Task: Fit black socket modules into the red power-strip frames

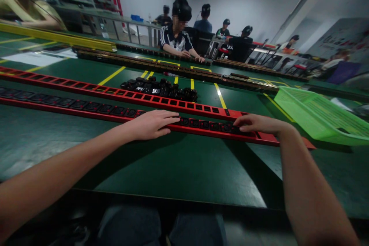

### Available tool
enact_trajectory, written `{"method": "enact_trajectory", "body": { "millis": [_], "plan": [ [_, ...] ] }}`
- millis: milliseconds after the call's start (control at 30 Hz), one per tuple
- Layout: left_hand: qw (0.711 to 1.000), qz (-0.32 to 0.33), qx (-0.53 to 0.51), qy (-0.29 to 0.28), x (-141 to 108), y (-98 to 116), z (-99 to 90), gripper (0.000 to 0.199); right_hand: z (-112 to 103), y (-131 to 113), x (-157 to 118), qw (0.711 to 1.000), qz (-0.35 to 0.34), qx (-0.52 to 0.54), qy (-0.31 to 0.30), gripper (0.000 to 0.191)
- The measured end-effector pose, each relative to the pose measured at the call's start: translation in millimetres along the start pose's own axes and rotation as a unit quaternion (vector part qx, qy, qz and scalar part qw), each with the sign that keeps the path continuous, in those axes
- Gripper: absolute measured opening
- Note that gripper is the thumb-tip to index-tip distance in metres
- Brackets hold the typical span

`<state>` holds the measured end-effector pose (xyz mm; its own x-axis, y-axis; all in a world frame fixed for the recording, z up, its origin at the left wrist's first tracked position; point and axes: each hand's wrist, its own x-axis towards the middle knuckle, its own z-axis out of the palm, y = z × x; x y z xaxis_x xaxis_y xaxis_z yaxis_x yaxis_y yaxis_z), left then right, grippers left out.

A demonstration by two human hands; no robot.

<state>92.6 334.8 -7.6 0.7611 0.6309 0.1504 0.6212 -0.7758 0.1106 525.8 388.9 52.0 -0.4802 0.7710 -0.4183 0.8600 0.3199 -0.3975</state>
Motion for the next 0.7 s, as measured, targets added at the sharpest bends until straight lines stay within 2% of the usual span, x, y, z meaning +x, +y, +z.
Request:
{"method": "enact_trajectory", "body": {
  "millis": [167, 333, 433, 567, 700],
  "plan": [
    [1.0, 0.001, -0.007, 0.002, 0, -1, -0.5, 0.051, 3, -6, 6, 0.999, -0.004, -0.005, 0.045, 0.046],
    [1.0, -0.011, 0.002, 0.001, 0, 1, -2.1, 0.051, 9, -12, 17, 0.984, 0.027, -0.045, 0.168, 0.048],
    [1.0, -0.016, 0.01, 0.007, 0, 0, -2.7, 0.05, 14, -17, 24, 0.971, 0.022, -0.077, 0.223, 0.045],
    [1.0, -0.023, 0.017, 0.011, 1, -2, -2.6, 0.049, 25, -31, 32, 0.97, -0.01, -0.086, 0.226, 0.036],
    [0.998, -0.053, 0.035, 0.001, 1, -2, -4.2, 0.054, 40, -56, 38, 0.97, -0.059, -0.078, 0.224, 0.032]
  ]
}}
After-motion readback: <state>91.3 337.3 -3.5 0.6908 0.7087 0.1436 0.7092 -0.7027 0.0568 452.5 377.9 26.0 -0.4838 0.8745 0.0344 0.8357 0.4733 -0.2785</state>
